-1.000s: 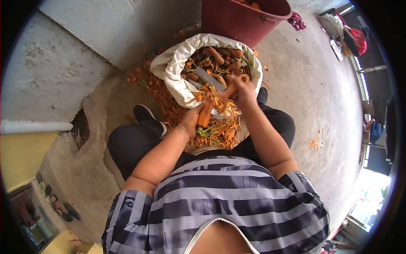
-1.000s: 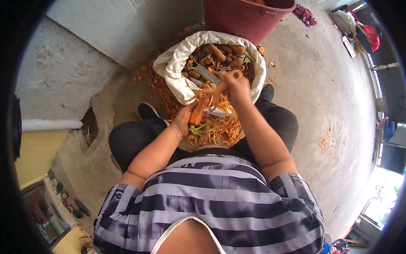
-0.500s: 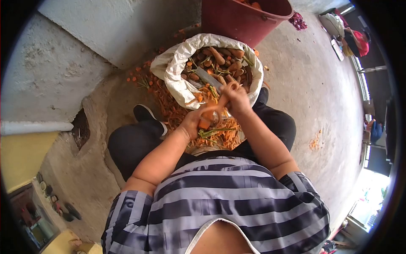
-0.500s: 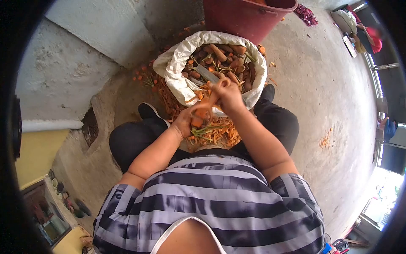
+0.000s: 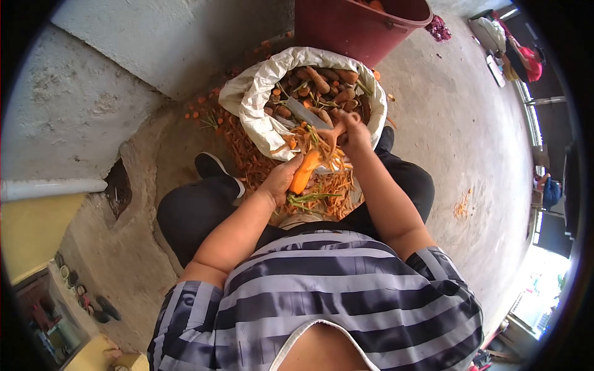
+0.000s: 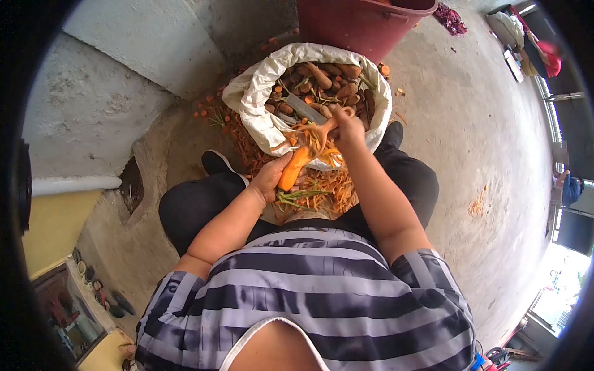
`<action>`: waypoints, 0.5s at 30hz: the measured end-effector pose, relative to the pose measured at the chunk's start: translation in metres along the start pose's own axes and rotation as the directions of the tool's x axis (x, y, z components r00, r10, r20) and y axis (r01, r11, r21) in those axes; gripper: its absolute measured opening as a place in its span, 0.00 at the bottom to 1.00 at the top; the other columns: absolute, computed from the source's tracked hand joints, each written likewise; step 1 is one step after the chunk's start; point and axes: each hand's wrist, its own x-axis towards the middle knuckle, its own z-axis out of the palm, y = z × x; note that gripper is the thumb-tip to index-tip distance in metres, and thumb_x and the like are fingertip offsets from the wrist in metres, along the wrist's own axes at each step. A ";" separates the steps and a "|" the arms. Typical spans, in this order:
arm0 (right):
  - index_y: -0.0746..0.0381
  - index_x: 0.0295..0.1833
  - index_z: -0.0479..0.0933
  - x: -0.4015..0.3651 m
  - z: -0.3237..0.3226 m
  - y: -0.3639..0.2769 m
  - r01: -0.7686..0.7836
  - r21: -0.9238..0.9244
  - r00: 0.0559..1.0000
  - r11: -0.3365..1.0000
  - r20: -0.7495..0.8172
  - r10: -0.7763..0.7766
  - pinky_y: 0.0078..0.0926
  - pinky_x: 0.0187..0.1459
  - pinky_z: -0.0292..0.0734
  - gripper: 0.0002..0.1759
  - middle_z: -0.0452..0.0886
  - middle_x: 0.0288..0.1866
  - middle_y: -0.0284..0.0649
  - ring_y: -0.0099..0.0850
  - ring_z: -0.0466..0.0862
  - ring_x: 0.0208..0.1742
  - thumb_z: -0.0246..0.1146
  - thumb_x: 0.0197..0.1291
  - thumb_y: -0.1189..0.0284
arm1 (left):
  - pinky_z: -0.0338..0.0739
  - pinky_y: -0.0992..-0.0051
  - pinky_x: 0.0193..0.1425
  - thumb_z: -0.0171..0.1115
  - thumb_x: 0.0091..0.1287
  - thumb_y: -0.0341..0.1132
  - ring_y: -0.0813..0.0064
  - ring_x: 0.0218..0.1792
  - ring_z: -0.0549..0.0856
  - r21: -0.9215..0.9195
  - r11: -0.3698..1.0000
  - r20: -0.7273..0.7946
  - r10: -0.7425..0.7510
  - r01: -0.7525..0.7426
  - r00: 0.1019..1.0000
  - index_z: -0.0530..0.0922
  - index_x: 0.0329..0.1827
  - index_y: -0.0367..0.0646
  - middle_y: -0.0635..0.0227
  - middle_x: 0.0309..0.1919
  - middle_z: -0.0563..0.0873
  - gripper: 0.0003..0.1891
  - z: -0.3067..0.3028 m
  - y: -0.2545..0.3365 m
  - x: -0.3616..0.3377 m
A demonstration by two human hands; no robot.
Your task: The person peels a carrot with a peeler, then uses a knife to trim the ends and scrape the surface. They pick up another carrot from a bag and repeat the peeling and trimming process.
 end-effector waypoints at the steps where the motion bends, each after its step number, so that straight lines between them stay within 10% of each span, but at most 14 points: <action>1: 0.61 0.34 0.69 0.013 -0.008 -0.004 0.056 -0.077 0.996 0.995 -0.060 -0.061 0.19 0.14 0.60 0.14 0.72 0.23 0.35 0.23 0.69 0.16 0.68 0.45 0.71 | 0.71 0.78 0.25 0.42 0.68 0.51 0.76 0.29 0.73 -0.024 1.000 0.058 -0.010 0.011 0.998 0.69 0.49 0.44 0.67 0.30 0.73 0.20 0.001 0.001 -0.002; 10: 0.56 0.42 0.69 0.040 0.014 0.031 -0.195 -0.157 0.978 0.968 0.044 0.204 0.26 0.22 0.71 0.14 0.72 0.21 0.34 0.30 0.75 0.20 0.61 0.55 0.61 | 0.72 0.78 0.31 0.49 0.66 0.49 0.79 0.31 0.74 0.195 0.974 -0.253 0.159 -0.111 0.954 0.70 0.49 0.43 0.69 0.32 0.75 0.19 -0.014 0.013 0.009; 12: 0.56 0.48 0.67 0.095 -0.029 0.081 0.135 -0.844 0.990 0.519 0.089 -0.114 0.32 0.32 0.73 0.18 0.74 0.29 0.40 0.38 0.77 0.31 0.60 0.55 0.61 | 0.71 0.79 0.36 0.50 0.66 0.47 0.79 0.32 0.75 0.348 0.902 -0.217 0.343 -0.255 0.914 0.69 0.49 0.43 0.69 0.32 0.75 0.18 -0.021 0.010 0.018; 13: 0.57 0.51 0.66 0.116 -0.042 0.100 0.233 -0.968 0.952 0.092 0.208 -0.225 0.35 0.37 0.75 0.20 0.76 0.32 0.43 0.42 0.78 0.37 0.59 0.56 0.62 | 0.71 0.79 0.38 0.51 0.66 0.45 0.79 0.32 0.75 0.420 0.848 -0.189 0.430 -0.323 0.883 0.68 0.50 0.42 0.69 0.33 0.76 0.17 -0.025 0.010 0.022; 15: 0.57 0.59 0.60 0.092 -0.036 0.086 0.153 -0.978 0.975 -0.142 0.173 -0.139 0.42 0.49 0.70 0.26 0.70 0.49 0.51 0.50 0.71 0.52 0.57 0.55 0.65 | 0.70 0.79 0.41 0.53 0.65 0.43 0.80 0.33 0.75 0.468 0.836 -0.191 0.411 -0.285 0.892 0.67 0.51 0.42 0.69 0.34 0.76 0.17 -0.024 0.014 0.023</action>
